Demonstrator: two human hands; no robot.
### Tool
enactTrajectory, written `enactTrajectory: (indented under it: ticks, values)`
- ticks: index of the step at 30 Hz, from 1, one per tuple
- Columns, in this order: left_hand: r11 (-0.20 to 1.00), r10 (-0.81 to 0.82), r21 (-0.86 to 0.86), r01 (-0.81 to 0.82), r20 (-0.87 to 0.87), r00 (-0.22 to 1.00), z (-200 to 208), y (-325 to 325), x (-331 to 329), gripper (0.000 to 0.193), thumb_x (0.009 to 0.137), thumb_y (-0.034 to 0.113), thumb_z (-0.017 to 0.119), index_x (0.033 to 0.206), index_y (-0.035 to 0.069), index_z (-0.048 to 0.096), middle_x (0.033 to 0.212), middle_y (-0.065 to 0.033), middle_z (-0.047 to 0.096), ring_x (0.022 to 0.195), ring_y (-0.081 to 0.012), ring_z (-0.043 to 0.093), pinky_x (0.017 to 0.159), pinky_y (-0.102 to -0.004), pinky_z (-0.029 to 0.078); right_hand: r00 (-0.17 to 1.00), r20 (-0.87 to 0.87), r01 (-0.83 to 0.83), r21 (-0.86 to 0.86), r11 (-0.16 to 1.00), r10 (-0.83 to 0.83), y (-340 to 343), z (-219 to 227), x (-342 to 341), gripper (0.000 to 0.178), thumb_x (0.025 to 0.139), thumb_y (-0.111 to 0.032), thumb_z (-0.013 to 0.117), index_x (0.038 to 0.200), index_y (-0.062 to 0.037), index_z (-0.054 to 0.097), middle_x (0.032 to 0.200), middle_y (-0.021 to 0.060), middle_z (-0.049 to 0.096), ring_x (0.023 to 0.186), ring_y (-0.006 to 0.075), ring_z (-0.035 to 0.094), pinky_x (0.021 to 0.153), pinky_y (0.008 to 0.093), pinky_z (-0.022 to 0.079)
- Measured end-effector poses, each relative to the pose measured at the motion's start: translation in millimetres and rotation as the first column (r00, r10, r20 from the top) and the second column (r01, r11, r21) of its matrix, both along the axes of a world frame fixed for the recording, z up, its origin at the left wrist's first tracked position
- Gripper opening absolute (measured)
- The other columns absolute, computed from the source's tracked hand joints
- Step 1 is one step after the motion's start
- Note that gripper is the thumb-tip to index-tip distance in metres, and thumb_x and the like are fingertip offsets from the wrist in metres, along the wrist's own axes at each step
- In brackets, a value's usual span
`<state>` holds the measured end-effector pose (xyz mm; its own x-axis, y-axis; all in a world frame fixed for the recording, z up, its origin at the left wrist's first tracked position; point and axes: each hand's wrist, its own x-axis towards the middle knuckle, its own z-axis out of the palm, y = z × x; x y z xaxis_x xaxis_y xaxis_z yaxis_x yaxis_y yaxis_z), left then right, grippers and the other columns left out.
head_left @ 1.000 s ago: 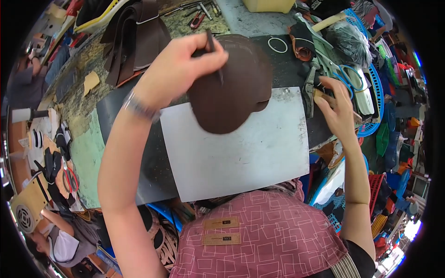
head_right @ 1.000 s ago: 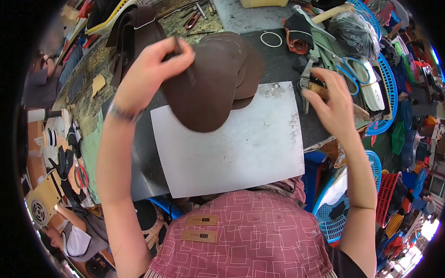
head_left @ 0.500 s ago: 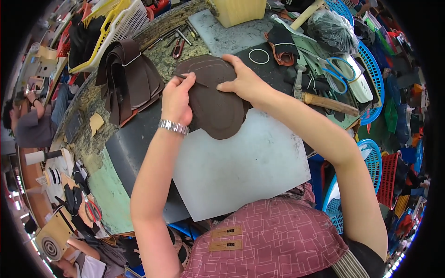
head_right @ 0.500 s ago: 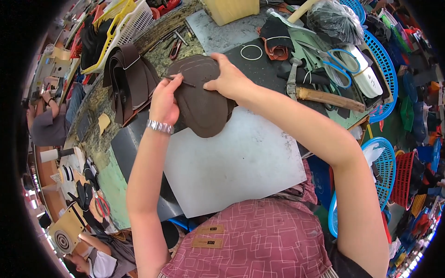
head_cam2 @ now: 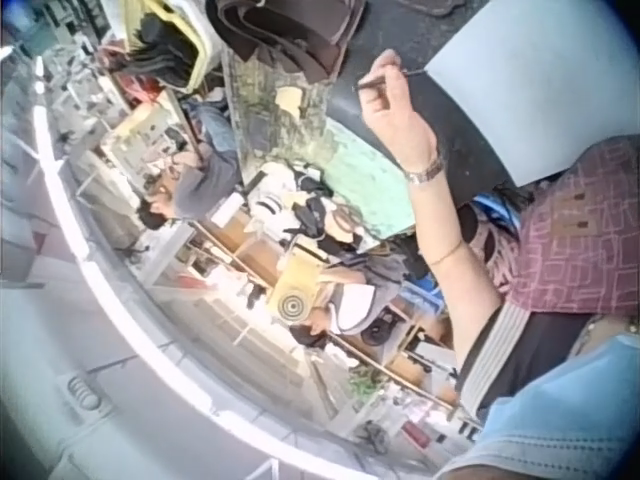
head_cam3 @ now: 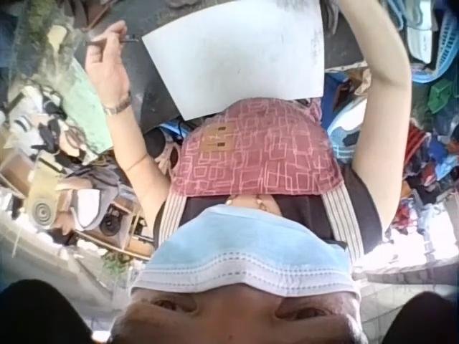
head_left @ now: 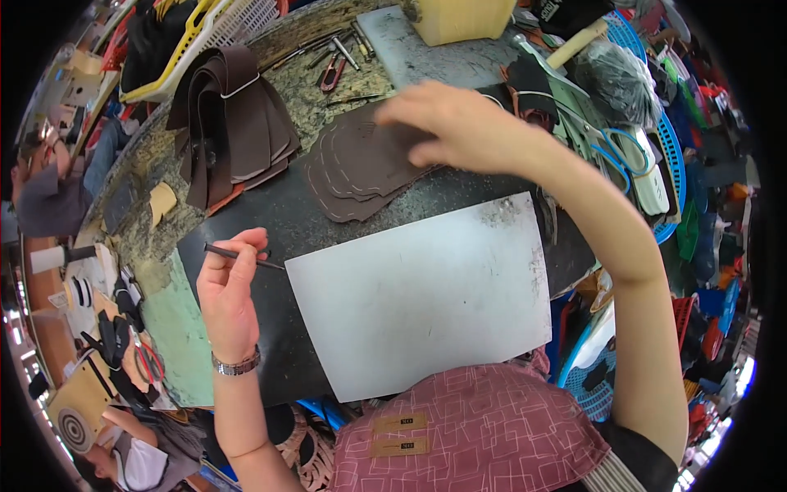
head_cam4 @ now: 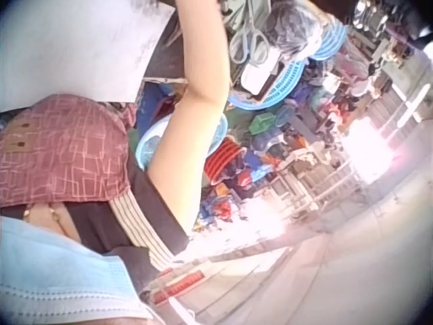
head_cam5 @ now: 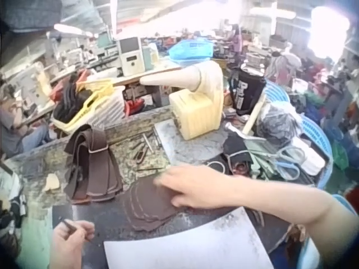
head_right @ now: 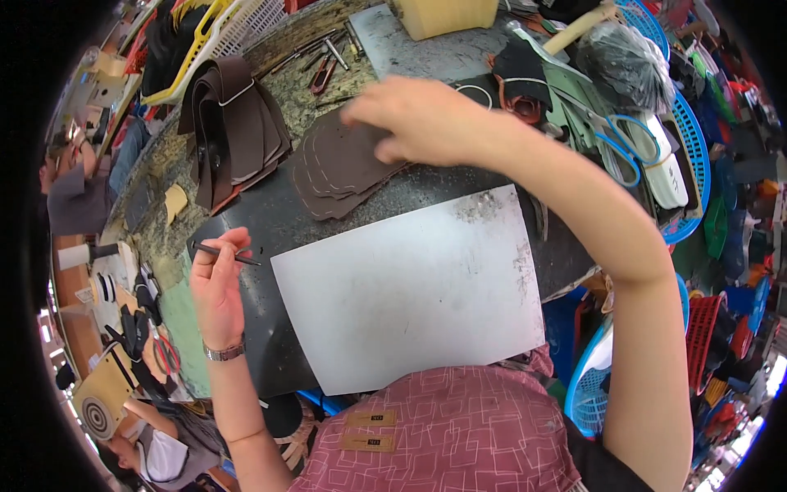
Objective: The person is organizing leather shoe components and using a hammer with a punch tool to create markings or holes on them.
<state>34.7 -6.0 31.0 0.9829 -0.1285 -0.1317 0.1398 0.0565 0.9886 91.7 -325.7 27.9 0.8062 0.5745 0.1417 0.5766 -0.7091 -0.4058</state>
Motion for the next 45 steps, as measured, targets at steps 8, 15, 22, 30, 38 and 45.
enactTrajectory:
  ticks: [8, 15, 22, 30, 38, 45]
  values:
    - [0.454, -0.558, 0.884, -0.111, 0.379, 0.738, -2, -40, 34, 0.016, 0.073, 0.009, 0.068, 0.087, 0.004, 0.062, 0.072, -0.0024, 0.058, 0.064, -0.0167, 0.054, 0.057, -0.0284, 0.043, 0.997, 0.075, 0.033, -0.048, 0.998, -0.03, -11, -21, -31, 0.042, 0.061, -0.008, 0.072, 0.1, -0.0071, 0.057, 0.103, 0.0055, 0.056, 0.094, 0.0255, 0.053, 0.076, 0.0341, 0.047]
    - [0.583, -0.522, 0.808, 0.082, 0.295, 0.8, -16, -27, 48, 0.012, 0.07, 0.009, 0.069, 0.08, 0.005, 0.065, 0.068, -0.0053, 0.053, 0.064, -0.0223, 0.052, 0.058, -0.0305, 0.043, 0.995, 0.008, 0.094, 0.158, 0.983, -0.096, -27, -30, -27, 0.022, 0.069, -0.016, 0.068, 0.09, -0.0097, 0.063, 0.088, 0.0023, 0.061, 0.085, 0.0221, 0.056, 0.071, 0.0327, 0.048]
    - [0.614, -0.464, 0.788, -0.05, 0.411, 0.785, -37, -39, 113, 0.012, 0.077, 0.011, 0.062, 0.087, 0.004, 0.064, 0.076, -0.0106, 0.062, 0.07, -0.0268, 0.059, 0.061, -0.0338, 0.045, 0.839, 0.529, -0.238, 0.146, 0.96, 0.127, -11, -4, -75, 0.022, 0.069, -0.008, 0.059, 0.089, -0.0038, 0.065, 0.091, 0.0103, 0.064, 0.073, 0.0207, 0.062, 0.06, 0.0315, 0.049]
    - [0.337, -0.657, 0.941, -0.024, 0.253, 0.71, -46, -70, 154, 0.014, 0.077, 0.018, 0.061, 0.087, 0.009, 0.065, 0.073, -0.0096, 0.058, 0.075, -0.0273, 0.058, 0.065, -0.0372, 0.046, 0.888, 0.343, -0.311, -0.043, 0.949, 0.306, 1, -20, -164, 0.026, 0.067, -0.014, 0.06, 0.09, -0.0047, 0.065, 0.091, 0.0054, 0.059, 0.075, 0.0148, 0.05, 0.061, 0.0245, 0.041]
    - [0.23, -0.872, 0.925, -0.302, 0.334, 0.357, -69, -126, 190, 0.008, 0.074, 0.015, 0.059, 0.074, 0.008, 0.061, 0.078, -0.0088, 0.055, 0.077, -0.0267, 0.057, 0.066, -0.0395, 0.048, 0.886, 0.309, -0.359, -0.015, 0.933, 0.345, 12, -20, -170, 0.029, 0.064, -0.015, 0.059, 0.09, -0.0049, 0.065, 0.092, 0.0051, 0.058, 0.075, 0.0146, 0.05, 0.061, 0.0248, 0.041]
    - [0.632, -0.508, 0.758, -0.159, 0.561, 0.653, -30, -111, 162, 0.016, 0.077, 0.018, 0.064, 0.085, 0.004, 0.061, 0.074, -0.0154, 0.063, 0.07, -0.0292, 0.064, 0.061, -0.0346, 0.05, 0.922, 0.302, -0.262, 0.03, 0.965, 0.241, 18, -32, -184, 0.032, 0.061, -0.013, 0.06, 0.091, -0.0047, 0.065, 0.093, 0.0049, 0.057, 0.075, 0.0147, 0.049, 0.062, 0.0256, 0.041]
